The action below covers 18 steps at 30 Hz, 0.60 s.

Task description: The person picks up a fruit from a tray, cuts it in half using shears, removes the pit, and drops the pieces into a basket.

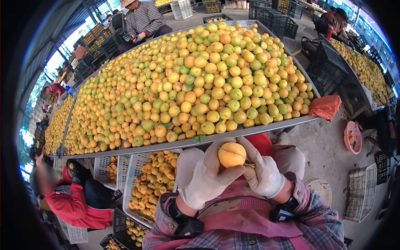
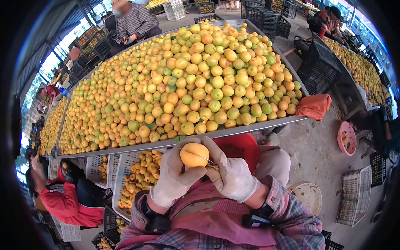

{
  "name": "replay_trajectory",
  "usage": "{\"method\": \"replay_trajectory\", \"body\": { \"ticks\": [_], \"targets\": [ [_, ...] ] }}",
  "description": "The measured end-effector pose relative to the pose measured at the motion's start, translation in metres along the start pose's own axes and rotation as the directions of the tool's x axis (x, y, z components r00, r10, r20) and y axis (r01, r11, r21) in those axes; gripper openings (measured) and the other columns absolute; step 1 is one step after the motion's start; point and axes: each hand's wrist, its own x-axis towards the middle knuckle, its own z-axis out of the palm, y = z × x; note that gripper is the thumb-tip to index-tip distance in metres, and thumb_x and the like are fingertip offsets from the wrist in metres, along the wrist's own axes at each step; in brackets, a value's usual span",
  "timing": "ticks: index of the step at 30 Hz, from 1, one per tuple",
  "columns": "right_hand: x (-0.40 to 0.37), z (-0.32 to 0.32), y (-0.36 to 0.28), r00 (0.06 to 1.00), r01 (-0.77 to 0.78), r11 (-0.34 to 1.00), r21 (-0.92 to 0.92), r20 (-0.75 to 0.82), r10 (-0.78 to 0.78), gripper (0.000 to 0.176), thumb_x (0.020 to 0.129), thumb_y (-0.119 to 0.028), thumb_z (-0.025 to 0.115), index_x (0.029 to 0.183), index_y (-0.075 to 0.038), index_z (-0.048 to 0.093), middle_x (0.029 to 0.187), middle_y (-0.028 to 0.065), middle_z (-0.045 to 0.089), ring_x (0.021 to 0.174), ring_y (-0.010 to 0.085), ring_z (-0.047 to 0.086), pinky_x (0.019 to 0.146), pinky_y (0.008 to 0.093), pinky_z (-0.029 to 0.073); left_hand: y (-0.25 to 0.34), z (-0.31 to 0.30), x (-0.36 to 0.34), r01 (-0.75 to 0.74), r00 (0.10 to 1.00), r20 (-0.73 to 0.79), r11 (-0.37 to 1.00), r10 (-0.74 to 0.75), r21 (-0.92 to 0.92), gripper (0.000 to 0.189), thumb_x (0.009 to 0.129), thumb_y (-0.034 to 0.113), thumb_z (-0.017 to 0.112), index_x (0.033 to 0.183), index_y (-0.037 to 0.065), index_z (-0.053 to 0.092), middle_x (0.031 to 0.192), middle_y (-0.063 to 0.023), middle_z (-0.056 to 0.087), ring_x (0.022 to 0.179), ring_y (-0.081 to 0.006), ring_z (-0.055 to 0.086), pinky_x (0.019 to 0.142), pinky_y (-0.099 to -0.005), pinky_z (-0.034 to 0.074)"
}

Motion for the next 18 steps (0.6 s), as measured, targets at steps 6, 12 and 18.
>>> {"method": "replay_trajectory", "body": {
  "ticks": [6, 12, 18],
  "targets": [
    [0.0, 0.009, 0.004, 0.999, 0.006, 1.0, 0.031, -0.053, -0.004, 0.066, 0.097, -0.03, 0.054, 0.147, 0.002, 0.026, 0.095, 0.0197, 0.066, 0.073, 0.0371, 0.066, 0.061, 0.0408, 0.053, -0.014, 0.018, -0.003, 0.118, 0.989, -0.005, 0.814, -0.147, -0.568, 0.058, 0.083, 0.022, 0.074, 0.131, 0.004, 0.046, 0.113, -0.0072, 0.059, 0.104, -0.0155, 0.056, 0.086, -0.0299, 0.048],
    [0.002, -0.003, 0.0, 0.997, -0.059, 0.997, -0.041, 0.046, 0.061, 0.066, 0.096, -0.03, 0.055, 0.146, 0.002, 0.027, 0.088, 0.0183, 0.066, 0.071, 0.0369, 0.066, 0.059, 0.0411, 0.052, -0.008, 0.01, 0.0, -0.071, 0.989, -0.118, 0.982, 0.093, 0.174, 0.057, 0.088, 0.032, 0.07, 0.131, 0.002, 0.046, 0.116, -0.0048, 0.058, 0.106, -0.0138, 0.054, 0.091, -0.0286, 0.046],
    [0.004, 0.002, 0.005, 0.999, -0.029, 1.0, 0.003, 0.036, 0.029, 0.064, 0.097, -0.031, 0.052, 0.145, 0.005, 0.028, 0.096, 0.0197, 0.065, 0.073, 0.0373, 0.066, 0.062, 0.0399, 0.053, -0.012, 0.02, 0.0, 0.076, 0.985, -0.083, 0.806, -0.154, -0.587, 0.056, 0.082, 0.025, 0.075, 0.128, 0.004, 0.049, 0.113, -0.0112, 0.06, 0.104, -0.0198, 0.059, 0.089, -0.0313, 0.048]
  ]
}}
